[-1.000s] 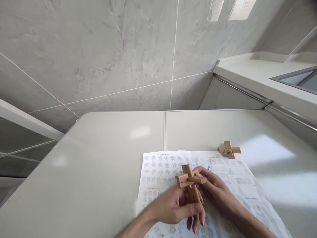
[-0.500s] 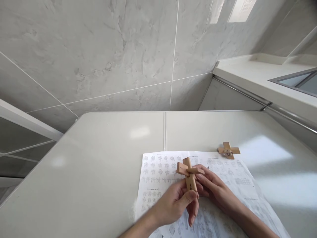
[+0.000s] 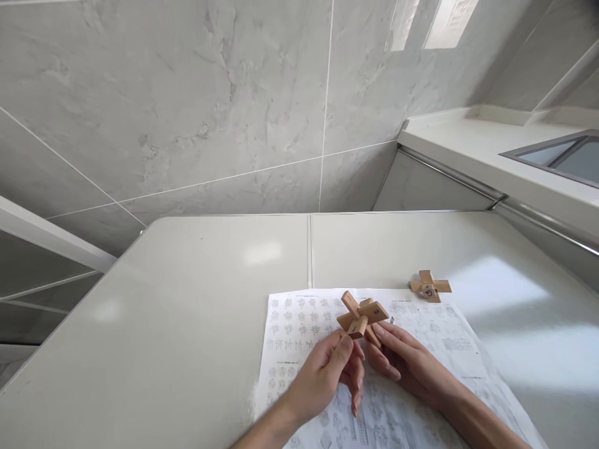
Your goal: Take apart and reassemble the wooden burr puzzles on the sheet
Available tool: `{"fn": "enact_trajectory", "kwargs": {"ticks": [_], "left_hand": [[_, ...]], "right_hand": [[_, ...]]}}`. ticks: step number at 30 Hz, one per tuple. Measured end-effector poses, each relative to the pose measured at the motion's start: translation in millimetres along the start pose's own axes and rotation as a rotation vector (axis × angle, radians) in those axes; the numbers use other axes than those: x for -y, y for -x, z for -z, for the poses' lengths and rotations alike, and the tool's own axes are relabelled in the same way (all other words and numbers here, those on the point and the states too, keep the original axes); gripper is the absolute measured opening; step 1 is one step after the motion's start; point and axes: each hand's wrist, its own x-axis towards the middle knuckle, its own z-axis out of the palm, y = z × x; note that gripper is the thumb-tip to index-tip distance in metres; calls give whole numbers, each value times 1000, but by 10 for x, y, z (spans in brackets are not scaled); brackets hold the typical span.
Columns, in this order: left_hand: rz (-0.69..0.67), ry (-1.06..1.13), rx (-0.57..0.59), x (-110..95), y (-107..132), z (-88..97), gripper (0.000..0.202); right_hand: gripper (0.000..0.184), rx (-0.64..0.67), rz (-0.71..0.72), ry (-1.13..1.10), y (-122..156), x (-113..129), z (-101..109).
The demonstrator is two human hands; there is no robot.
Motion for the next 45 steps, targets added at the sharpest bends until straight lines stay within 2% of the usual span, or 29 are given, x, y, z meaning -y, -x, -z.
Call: {"fn": "enact_trajectory", "kwargs": {"ticks": [4,10,16,20,23,26,31,34,45], "left_hand": [[32,-1,-39,-5,-8,-7,52],[46,-36,-19,-16,-4,8,51],[76,-74,3,-49,4,19,49],[88,-83,7,-42,9,19,48],[88,-75,7,-32,8,21,49],[94,-75,11,-45,3,20,50],[106,-73,1,-97,0,11,54],[107,-72,0,-96,-3,16,55],[122,-53,-17,-81,-19,34,59]], "right_hand": [[38,-85,2,-88,-27,16,25],[34,-243,100,-215,-91,65,140],[23,-323,215,-277,-130,109,236],[23,-347,249,-292,-135,107,253],[21,-352,263,-307,-136,100,223],[24,-327,199,-268,-125,76,157],[27,-152,76,-13,-69,34,40],[29,-119,64,52,-54,44,15],[37,-152,58,-79,-116,73,41]]}}
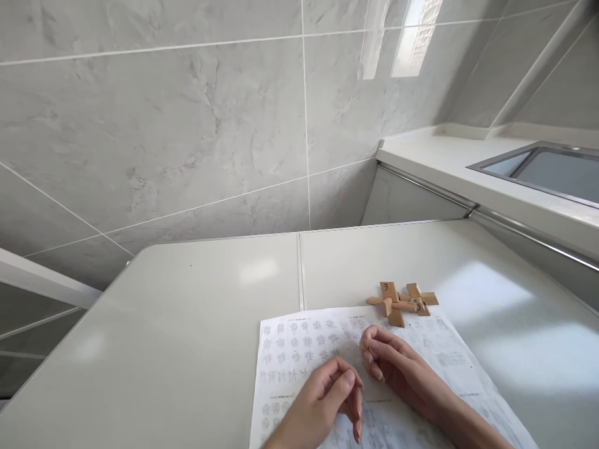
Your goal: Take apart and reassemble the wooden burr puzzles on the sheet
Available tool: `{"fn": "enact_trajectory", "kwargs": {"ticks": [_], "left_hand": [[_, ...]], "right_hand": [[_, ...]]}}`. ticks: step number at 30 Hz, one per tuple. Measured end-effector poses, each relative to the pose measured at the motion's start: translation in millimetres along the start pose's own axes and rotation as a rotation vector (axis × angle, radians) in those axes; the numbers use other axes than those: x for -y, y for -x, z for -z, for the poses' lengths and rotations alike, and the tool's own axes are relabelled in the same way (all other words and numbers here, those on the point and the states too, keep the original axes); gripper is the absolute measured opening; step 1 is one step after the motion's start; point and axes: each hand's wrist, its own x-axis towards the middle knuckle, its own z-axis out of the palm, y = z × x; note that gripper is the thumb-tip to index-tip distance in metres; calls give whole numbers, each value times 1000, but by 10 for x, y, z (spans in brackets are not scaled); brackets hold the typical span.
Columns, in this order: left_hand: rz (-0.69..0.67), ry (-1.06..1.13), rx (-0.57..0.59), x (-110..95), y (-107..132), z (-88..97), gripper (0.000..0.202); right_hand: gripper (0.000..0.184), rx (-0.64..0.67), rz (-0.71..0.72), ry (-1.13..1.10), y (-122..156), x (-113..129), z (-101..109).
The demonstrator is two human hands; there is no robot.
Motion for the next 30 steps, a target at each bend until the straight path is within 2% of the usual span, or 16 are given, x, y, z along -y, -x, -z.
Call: {"fn": "enact_trajectory", "kwargs": {"ticks": [6,12,22,30], "left_hand": [[14,51,10,12,-38,47,60],[13,126,18,48,-70,85,52],[0,185,8,20,-86,86,44],[12,206,14,47,-118,130,49]], "right_hand": [[34,8,-12,-72,-19,23,-1],[32,1,-2,-135,-54,14,15],[36,3,1,-123,-60,72,-30],[39,2,5,-123,-74,85,-59]]}}
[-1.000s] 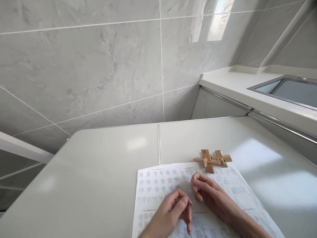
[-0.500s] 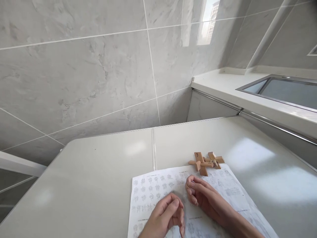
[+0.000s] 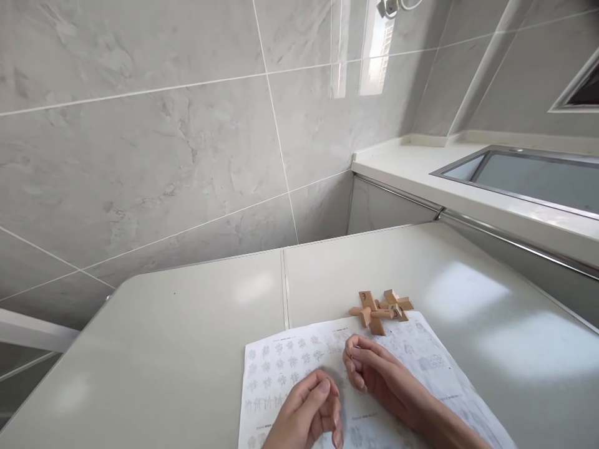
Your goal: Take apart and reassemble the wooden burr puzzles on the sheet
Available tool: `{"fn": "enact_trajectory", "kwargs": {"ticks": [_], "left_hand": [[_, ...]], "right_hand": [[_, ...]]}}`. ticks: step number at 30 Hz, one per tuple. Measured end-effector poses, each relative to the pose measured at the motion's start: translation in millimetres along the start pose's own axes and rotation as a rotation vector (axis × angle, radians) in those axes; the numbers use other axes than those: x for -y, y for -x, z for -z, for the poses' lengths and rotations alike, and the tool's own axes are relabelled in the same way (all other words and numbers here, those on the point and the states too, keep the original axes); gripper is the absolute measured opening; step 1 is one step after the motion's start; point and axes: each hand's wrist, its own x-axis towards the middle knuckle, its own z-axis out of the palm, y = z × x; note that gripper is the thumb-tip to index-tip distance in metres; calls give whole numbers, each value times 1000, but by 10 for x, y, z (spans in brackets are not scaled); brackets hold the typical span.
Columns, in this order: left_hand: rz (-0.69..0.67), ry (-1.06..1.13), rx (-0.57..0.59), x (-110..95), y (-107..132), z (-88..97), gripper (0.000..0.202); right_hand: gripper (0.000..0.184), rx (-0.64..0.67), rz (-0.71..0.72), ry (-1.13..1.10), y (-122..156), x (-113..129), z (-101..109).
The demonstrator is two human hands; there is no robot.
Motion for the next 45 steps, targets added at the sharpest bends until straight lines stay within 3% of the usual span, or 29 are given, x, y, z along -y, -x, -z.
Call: {"fn": "enact_trajectory", "kwargs": {"ticks": [45], "left_hand": [[-1,15,33,72,-24,66,51]], "right_hand": [[30,5,-21,-45,-17,-72,76]]}}
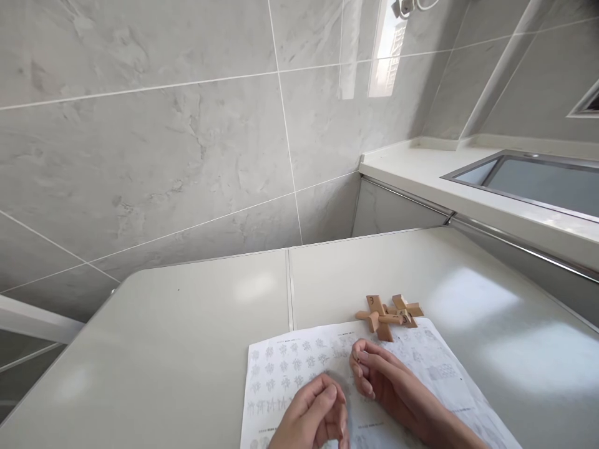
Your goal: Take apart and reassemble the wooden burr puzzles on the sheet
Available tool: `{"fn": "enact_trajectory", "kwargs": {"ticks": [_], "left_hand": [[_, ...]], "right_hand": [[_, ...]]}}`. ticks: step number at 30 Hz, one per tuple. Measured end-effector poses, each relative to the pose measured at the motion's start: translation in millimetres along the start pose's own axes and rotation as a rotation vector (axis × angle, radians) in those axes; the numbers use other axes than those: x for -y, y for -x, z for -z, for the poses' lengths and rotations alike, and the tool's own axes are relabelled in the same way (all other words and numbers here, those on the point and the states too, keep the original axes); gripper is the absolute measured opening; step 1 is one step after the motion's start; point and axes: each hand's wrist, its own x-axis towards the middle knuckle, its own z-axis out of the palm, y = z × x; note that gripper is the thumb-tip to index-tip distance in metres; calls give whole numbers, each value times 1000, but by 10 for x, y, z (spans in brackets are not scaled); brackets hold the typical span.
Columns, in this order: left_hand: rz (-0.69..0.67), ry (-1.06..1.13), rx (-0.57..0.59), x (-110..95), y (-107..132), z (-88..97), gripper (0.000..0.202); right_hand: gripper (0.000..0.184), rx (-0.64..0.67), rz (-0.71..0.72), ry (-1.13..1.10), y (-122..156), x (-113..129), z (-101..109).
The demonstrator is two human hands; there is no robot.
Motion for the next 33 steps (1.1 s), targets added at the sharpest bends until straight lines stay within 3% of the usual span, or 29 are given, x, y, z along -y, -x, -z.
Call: {"fn": "enact_trajectory", "kwargs": {"ticks": [33], "left_hand": [[-4,-22,-11,-33,23,-48,50]], "right_hand": [[33,-8,6,13,-3,30,-9]]}}
